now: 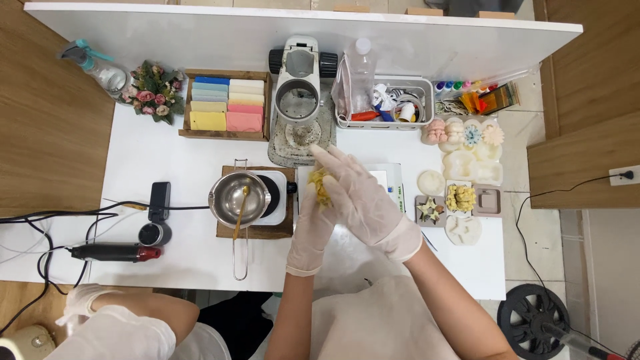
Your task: Organizing various colored wax or soap rectangles in a wooden tray and inspecting a decorative wax flower.
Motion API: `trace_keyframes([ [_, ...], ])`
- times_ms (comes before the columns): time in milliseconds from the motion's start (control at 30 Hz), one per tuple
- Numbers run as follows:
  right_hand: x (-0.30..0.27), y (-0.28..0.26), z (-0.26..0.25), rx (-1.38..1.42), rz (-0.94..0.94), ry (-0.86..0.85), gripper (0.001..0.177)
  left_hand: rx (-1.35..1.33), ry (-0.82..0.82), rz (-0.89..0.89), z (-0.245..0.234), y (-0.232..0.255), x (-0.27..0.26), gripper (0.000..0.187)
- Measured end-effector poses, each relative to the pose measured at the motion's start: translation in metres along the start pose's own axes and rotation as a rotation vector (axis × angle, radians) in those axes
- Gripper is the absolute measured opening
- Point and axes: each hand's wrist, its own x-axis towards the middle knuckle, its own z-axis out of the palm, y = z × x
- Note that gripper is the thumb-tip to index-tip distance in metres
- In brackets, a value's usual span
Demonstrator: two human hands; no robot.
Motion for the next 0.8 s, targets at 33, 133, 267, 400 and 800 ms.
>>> trace_keyframes([
  [33,0.001,-0.008,-0.009,0.085,0.054,0.014,0.055,-0.045,-0.074,-0.02,0.02,0.014,-0.002,0.076],
  [133,-0.003,-0.014,-0.028,0.279,0.22,0.044,0.058,-0.23,-0.174,-0.065,0.041,0.03,-0.003,0.089],
  [267,-0.013,-0.012,-0.047,0.199,0.087,0.194,0.065,-0.446,-0.161,-0.132,0.064,0.048,-0.002,0.102],
  [400,-0.027,0.005,-0.053,0.2,0.036,0.215,0.07,-0.499,-0.199,-0.127,0.066,0.05,0.006,0.104],
  [800,-0.07,0.053,-0.031,0.356,0.09,0.373,0.067,-0.496,-0.209,-0.29,0.088,0.049,0.031,0.092],
])
